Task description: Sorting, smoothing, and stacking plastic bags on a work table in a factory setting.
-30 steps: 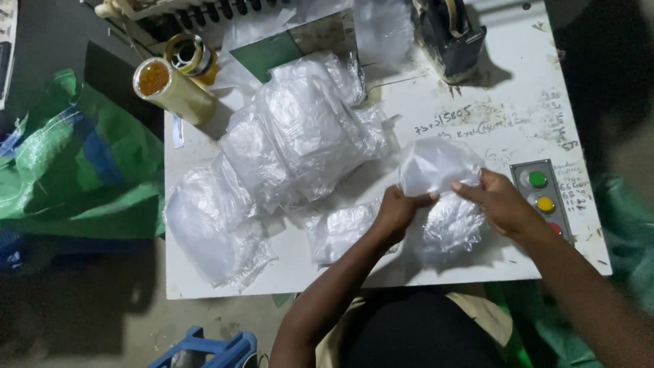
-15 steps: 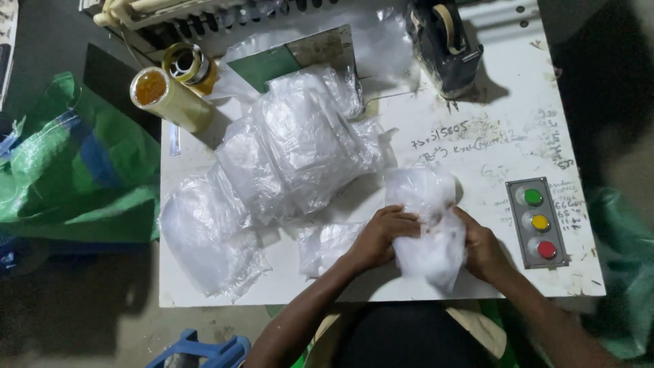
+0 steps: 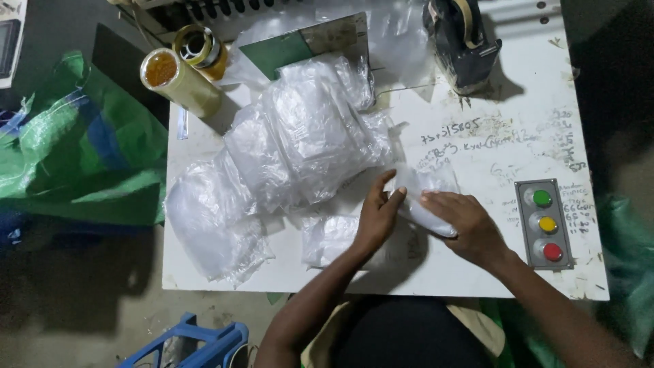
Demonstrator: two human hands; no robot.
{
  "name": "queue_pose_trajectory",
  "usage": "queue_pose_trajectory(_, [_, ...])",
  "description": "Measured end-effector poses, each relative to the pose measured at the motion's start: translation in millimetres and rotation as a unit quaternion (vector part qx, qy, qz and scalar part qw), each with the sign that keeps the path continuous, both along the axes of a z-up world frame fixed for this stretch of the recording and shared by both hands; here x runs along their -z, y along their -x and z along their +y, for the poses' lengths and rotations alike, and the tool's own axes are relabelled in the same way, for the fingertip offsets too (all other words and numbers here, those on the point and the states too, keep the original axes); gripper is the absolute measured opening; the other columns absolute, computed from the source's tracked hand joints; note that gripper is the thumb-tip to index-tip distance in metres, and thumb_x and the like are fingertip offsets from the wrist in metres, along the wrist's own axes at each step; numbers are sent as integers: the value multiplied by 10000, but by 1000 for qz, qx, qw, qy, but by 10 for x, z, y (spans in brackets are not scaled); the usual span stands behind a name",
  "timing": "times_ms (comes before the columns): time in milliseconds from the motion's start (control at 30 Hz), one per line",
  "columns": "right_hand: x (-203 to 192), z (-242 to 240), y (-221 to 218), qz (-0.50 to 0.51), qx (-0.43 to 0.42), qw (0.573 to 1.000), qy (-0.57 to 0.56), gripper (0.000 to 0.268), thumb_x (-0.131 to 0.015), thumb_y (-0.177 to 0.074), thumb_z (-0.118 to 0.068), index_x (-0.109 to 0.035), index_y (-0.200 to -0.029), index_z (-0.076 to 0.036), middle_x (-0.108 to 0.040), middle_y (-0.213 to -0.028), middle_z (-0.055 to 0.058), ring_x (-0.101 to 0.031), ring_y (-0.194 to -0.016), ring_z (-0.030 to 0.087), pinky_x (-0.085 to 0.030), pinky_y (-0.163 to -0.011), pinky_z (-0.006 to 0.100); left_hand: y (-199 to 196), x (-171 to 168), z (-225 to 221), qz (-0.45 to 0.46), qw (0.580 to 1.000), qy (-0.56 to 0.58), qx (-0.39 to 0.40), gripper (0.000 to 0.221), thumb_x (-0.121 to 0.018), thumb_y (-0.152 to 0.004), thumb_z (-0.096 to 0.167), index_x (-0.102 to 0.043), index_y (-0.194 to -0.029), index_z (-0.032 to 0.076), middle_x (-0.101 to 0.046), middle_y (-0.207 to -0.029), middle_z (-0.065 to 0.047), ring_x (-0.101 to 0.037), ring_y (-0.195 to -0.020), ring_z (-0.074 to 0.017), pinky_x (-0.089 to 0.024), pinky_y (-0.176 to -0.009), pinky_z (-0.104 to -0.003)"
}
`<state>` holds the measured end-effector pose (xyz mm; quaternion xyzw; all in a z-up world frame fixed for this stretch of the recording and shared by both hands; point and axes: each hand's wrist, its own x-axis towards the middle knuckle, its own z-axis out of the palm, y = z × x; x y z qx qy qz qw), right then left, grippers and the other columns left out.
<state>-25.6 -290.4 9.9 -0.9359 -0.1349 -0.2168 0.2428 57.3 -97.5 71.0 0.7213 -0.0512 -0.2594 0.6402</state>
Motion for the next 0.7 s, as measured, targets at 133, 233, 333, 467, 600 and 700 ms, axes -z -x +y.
queue_pose_trajectory(133, [248,-143,44,188,169,925,-284,380,-847,-845,-158,-767,-1215,-192,-778,-1126,41,-730,-1064,319,-572,-856,454,401,-117,-86,11,976,103,-190,772,-724,-954,341,-364,-1466,-111,-469,-1392,-327,-473,-1371,-457,-373,-1149,-548])
queue_pose_trajectory(233, [-110,19,73,314,195,828,-422,320,-803,-939,-252,-740,-1235,-145,-736,-994,77,-701,-885,232,-522,-799,455,591,0,-134,251,929,206,-176,1014,-893,-847,240,-250,-1548,-111,-435,-1176,-137,-601,-1059,-220,-578,-848,-264])
queue_pose_trajectory(333, [-234,306,210,348,191,728,-558,349,-854,-777,-33,-759,-1112,-56,-652,-807,110,-588,-695,218,-480,-592,392,566,135,-206,242,922,246,-175,342,-816,-902,165,-609,-1144,40,-507,-905,26,-553,-795,-57,-445,-621,-198])
queue_pose_trajectory(467, [-404,655,334,226,196,728,-616,567,-690,-861,-97,-520,-1401,-70,-579,-1247,108,-573,-1114,239,-480,-910,359,557,471,-138,180,903,342,-186,184,-828,-867,182,-695,-958,95,-724,-893,-11,-686,-784,-136,-557,-717,-281])
queue_pose_trajectory(600, [293,536,648,152,99,943,-279,255,-694,-992,65,-682,-1234,142,-599,-1222,298,-628,-1058,400,-508,-891,407,618,548,110,71,967,217,-116,173,-784,-911,242,-672,-985,132,-693,-881,-7,-660,-760,-140,-544,-570,-280])
queue_pose_trajectory(700, [-356,861,493,218,203,844,-447,384,-710,-996,-8,-639,-1354,112,-660,-1243,158,-596,-1083,194,-490,-943,297,577,391,589,2,971,199,-134,471,-772,-901,152,-656,-1350,70,-696,-1257,-83,-654,-1095,-129,-583,-975,-267])
